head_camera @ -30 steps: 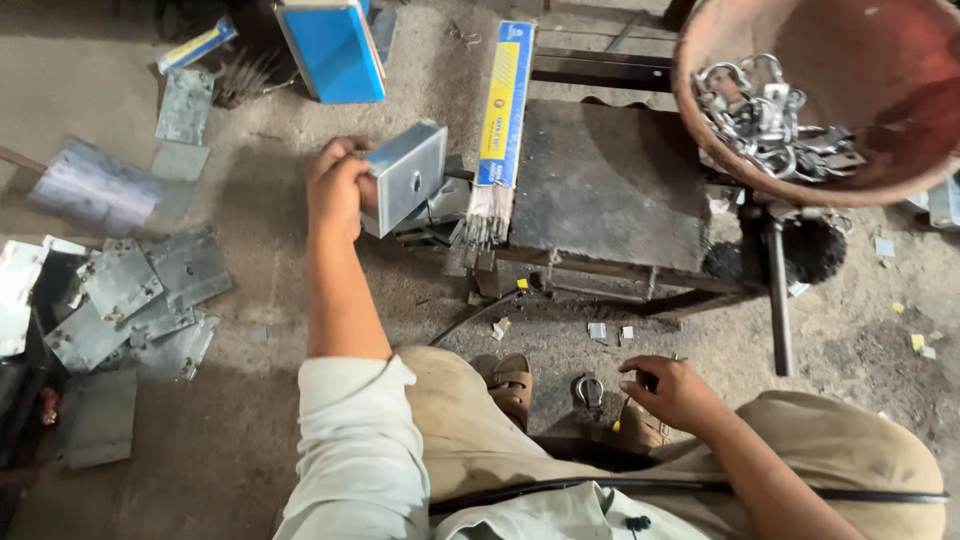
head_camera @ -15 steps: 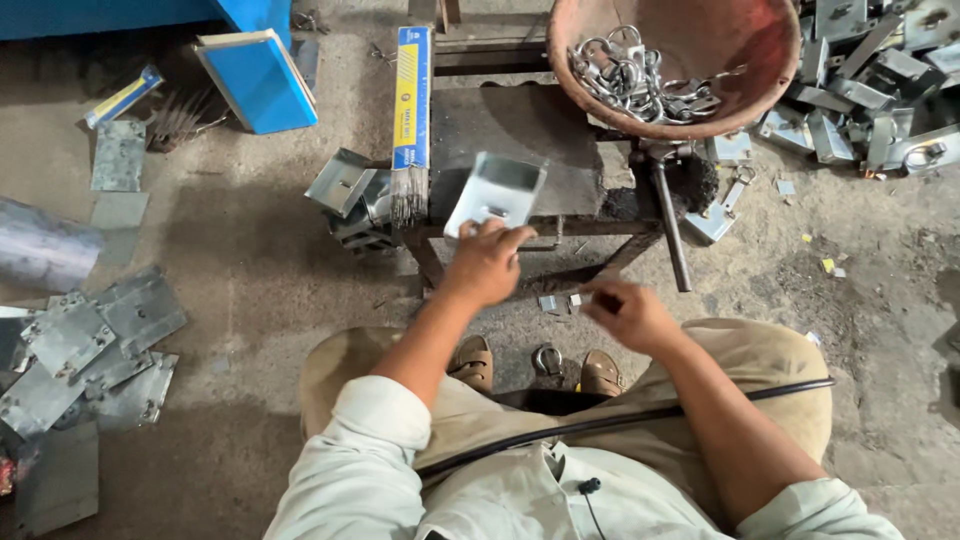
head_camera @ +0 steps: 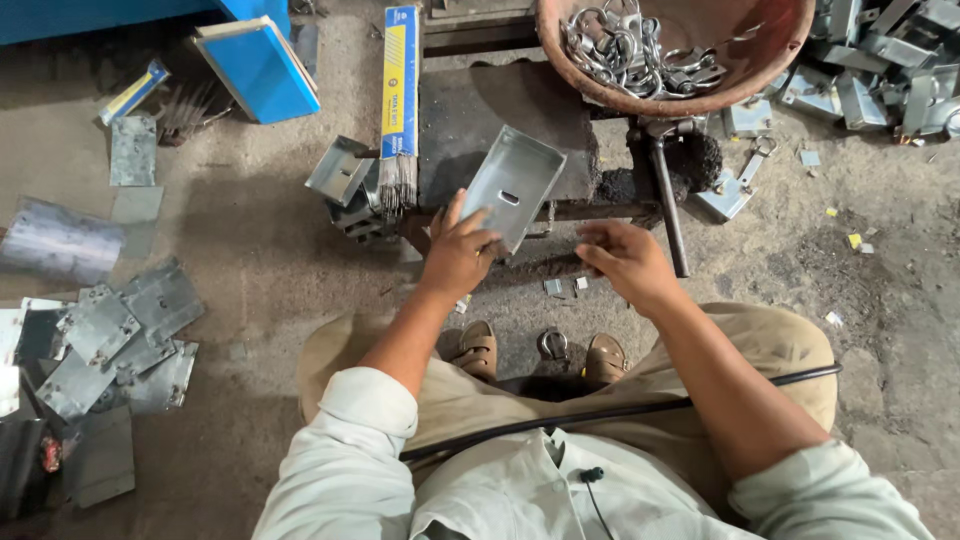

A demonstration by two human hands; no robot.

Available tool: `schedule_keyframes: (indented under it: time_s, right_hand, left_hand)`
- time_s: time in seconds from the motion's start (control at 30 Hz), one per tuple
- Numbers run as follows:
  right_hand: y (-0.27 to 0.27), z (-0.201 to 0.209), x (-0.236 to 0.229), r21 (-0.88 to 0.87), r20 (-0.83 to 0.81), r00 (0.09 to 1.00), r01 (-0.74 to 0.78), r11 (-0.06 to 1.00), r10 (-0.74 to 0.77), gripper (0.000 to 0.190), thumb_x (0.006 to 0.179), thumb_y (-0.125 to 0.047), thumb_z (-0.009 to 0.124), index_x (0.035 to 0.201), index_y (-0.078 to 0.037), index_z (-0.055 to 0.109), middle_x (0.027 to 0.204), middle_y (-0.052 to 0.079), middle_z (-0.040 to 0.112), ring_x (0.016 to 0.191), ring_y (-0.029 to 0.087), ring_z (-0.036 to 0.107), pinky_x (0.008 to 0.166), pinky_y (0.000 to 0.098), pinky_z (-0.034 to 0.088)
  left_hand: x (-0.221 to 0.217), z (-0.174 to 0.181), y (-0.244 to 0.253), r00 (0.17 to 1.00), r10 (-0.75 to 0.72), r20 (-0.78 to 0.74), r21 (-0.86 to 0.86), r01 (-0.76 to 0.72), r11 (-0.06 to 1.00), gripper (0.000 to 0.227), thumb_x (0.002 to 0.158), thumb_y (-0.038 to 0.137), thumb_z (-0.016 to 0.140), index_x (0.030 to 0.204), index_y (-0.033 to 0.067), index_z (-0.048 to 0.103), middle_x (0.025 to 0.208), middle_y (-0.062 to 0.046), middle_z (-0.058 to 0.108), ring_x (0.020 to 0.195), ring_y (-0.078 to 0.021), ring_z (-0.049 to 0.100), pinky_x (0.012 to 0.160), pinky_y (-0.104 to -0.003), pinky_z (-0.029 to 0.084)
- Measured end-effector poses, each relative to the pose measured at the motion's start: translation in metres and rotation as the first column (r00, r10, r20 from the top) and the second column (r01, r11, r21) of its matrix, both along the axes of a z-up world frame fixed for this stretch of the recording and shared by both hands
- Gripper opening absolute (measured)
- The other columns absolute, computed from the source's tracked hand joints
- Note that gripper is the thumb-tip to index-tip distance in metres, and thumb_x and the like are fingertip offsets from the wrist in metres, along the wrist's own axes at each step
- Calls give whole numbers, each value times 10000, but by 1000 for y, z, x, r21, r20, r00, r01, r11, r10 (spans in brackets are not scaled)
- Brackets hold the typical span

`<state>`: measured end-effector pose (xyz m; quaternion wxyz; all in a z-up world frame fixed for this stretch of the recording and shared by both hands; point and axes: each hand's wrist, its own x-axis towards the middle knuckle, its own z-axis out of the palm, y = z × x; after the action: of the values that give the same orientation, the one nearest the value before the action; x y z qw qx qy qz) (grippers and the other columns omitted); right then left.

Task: The person sits on the floor and repeatedly welds small metal plates with a welding torch. They pick up a plate, place a metal ring on it, weld the ring to the plate, and then move the finished piece aside. The process is repeated multiple times with a pile of finished parts accumulating on the floor.

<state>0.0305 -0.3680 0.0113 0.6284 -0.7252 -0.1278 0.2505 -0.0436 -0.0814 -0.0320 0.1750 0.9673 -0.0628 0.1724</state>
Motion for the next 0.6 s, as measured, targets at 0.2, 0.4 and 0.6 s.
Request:
schedule_keyframes:
  time_s: [0.2, 0.4, 0.6]
  right_hand:
    - [34, -18, 10, -61, 151, 988, 39, 997, -29, 364, 946, -142, 728, 1277, -8, 658, 967, 40, 712, 795, 99, 628, 694, 254, 530]
    - [51, -60, 6, 116, -188, 976, 132, 984, -109, 441, 929, -126, 703, 1345, -43, 582, 1087, 74, 718, 897, 156, 710, 752, 271, 635]
    - [56, -68, 10, 170, -203, 973, 149, 974, -114, 420, 919, -106, 719, 1310, 8, 617, 1224, 121, 693, 905, 187, 722, 724, 299, 640]
  left_hand:
    - [-8, -1, -38, 996, 29, 88, 54, -34, 998, 188, 848, 365, 789, 913, 188, 786, 986, 13, 759, 1236, -278, 553, 1044, -536, 309]
    - [1, 1, -39, 987, -2, 158, -134, 23, 991, 258, 873, 368, 822, 966, 142, 740, 1018, -23, 708, 1091, -285, 602, 995, -458, 404]
    - [16, 53, -75, 969, 175, 174, -64, -166, 984, 262, 766, 370, 839, 900, 157, 764, 1001, -70, 686, 1003, -335, 594, 886, -484, 435]
